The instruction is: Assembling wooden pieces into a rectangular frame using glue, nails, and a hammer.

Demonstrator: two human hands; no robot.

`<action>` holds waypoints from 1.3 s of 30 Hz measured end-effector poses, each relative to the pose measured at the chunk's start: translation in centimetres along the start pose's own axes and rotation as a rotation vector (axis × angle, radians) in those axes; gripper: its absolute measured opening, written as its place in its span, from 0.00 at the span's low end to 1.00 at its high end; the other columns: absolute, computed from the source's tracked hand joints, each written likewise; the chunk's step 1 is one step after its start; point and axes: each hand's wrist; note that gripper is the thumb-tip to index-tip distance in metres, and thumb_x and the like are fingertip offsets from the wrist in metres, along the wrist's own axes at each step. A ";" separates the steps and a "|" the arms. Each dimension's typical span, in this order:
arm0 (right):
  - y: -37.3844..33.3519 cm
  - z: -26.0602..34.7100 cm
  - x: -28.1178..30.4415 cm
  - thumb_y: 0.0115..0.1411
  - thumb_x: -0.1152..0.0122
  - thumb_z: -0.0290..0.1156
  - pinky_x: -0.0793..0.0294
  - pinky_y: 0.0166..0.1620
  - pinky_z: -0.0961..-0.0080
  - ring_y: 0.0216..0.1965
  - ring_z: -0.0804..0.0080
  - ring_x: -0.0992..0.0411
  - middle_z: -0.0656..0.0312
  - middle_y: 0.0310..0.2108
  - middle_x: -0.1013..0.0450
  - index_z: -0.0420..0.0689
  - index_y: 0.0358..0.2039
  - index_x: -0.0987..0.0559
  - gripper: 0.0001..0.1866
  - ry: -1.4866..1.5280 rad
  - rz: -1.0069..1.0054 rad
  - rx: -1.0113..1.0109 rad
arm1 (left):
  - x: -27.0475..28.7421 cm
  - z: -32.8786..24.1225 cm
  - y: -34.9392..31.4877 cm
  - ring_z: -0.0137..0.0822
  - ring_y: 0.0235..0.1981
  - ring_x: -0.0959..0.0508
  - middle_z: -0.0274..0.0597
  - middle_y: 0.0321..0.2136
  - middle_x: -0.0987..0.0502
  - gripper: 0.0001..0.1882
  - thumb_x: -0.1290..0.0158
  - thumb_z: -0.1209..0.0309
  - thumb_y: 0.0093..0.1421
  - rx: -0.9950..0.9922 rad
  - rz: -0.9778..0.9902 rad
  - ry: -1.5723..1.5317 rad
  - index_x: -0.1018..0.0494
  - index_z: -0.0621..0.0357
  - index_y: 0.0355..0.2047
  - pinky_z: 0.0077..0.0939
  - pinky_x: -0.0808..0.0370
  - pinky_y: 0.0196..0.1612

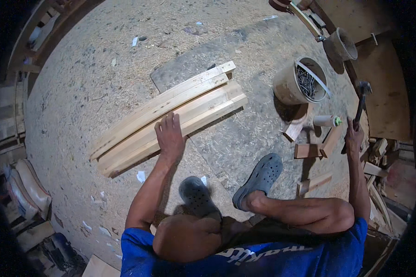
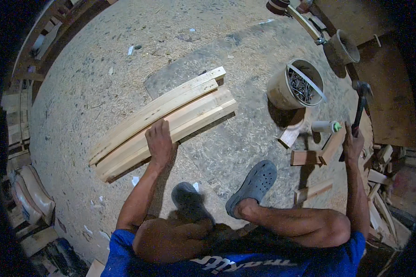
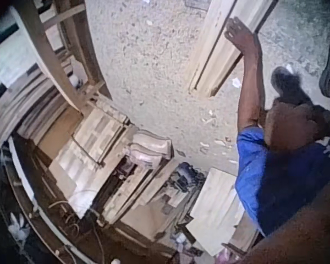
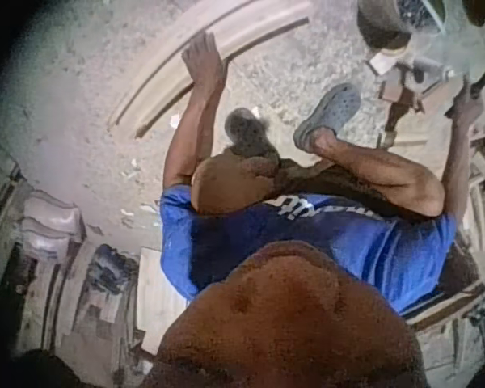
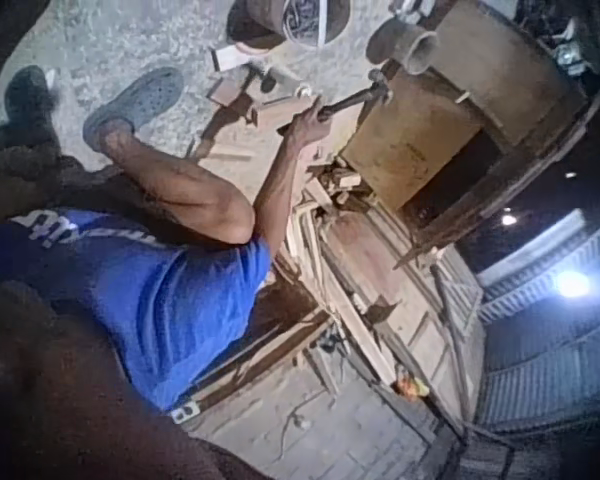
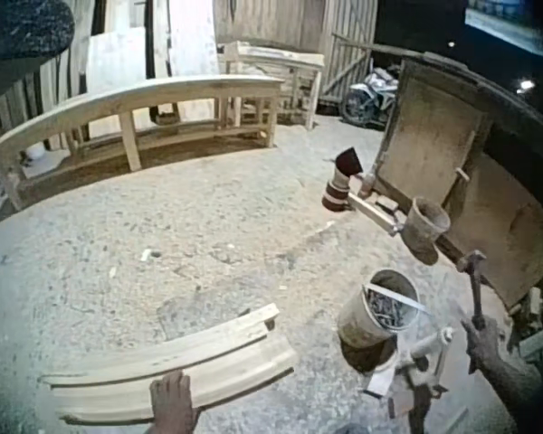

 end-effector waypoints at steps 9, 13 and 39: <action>3.2 6.9 0.2 0.62 0.34 0.49 0.39 0.24 0.74 0.19 0.80 0.39 0.70 0.18 0.36 0.39 0.32 0.23 0.22 0.019 -0.052 0.159 | 7.4 -0.9 3.7 0.56 0.33 0.22 0.58 0.36 0.27 0.48 0.41 0.69 0.55 -0.361 0.393 0.023 0.52 0.36 0.73 0.48 0.23 0.32; 3.7 9.0 -2.0 0.63 0.34 0.49 0.40 0.22 0.76 0.17 0.81 0.38 0.70 0.16 0.36 0.41 0.28 0.24 0.22 0.134 0.011 0.169 | 7.2 -4.6 5.0 0.60 0.31 0.21 0.65 0.37 0.26 0.47 0.46 0.73 0.58 -0.356 0.604 -0.068 0.56 0.39 0.74 0.51 0.22 0.30; -15.1 -21.7 10.4 0.58 0.31 0.52 0.34 0.23 0.77 0.18 0.80 0.33 0.68 0.18 0.33 0.43 0.23 0.25 0.24 0.165 0.059 0.087 | 35.3 10.4 -9.9 0.50 0.64 0.32 0.56 0.62 0.31 0.33 0.42 0.53 0.64 -0.076 -0.045 0.400 0.34 0.56 0.65 0.42 0.36 0.66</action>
Point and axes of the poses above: each hand's wrist, its own y-axis towards the middle knuckle, its own x-axis out of the back of the hand, z = x × y
